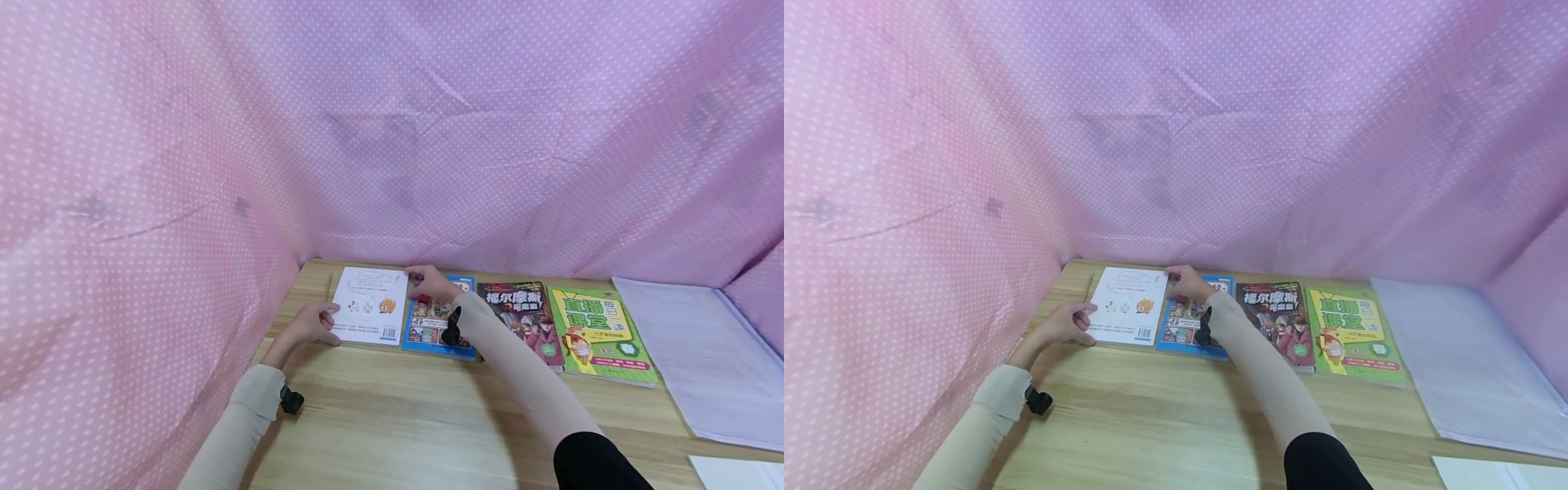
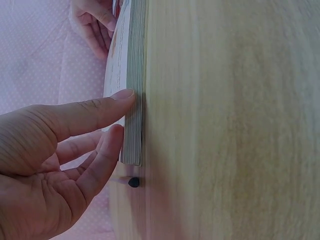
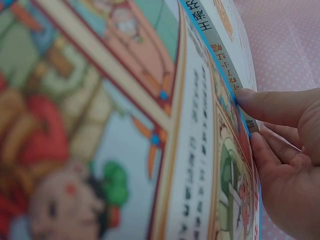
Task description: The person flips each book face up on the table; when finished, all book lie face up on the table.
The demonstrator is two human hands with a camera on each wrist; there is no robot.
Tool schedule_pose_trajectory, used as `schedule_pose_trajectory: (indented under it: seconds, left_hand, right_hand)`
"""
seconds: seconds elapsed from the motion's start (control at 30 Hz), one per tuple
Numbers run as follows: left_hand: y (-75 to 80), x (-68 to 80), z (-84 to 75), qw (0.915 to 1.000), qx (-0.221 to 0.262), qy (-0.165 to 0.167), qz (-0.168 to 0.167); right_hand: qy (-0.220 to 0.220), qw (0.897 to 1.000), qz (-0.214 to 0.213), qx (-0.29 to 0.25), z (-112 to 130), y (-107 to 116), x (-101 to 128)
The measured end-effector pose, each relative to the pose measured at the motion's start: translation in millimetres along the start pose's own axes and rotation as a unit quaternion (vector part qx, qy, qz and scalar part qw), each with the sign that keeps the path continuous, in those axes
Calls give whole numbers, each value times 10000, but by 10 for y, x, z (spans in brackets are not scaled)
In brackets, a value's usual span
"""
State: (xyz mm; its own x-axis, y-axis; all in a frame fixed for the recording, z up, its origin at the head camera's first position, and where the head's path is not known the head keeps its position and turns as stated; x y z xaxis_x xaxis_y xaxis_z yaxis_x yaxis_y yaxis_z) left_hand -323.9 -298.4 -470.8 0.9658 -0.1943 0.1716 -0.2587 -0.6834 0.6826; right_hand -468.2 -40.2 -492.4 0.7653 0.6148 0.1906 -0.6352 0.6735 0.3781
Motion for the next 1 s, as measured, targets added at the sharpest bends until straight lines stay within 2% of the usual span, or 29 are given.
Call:
schedule_pose_trajectory:
  seconds: [0.33, 0.6, 1.0]
  left_hand:
    - [4, -3, 14, 10000, 22, 54, -62]
    - [7, 11, 48, 9994, -7, 224, -278]
    - [25, 38, 47, 9983, -53, 208, -548]
  right_hand:
    - [-29, 9999, 3, 122, -4, 10, 3]
    - [21, 9997, 28, 248, 21, -15, 10]
    - [-89, 9989, -129, 436, 125, -75, 53]
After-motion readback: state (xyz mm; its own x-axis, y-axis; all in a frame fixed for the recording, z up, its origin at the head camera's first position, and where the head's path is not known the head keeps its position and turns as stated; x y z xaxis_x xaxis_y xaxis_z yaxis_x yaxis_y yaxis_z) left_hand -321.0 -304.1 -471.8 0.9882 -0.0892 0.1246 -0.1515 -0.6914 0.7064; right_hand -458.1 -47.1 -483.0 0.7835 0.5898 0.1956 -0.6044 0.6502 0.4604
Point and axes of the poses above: each hand's wrist, its own x-axis away from the middle knuckle, its own y-axis out of the back of the hand, z = x × y, the point moved 6 cm from there along -x, towards the middle knuckle, and after that the axes turned 5 degrees about z, right-handed, at the moved point
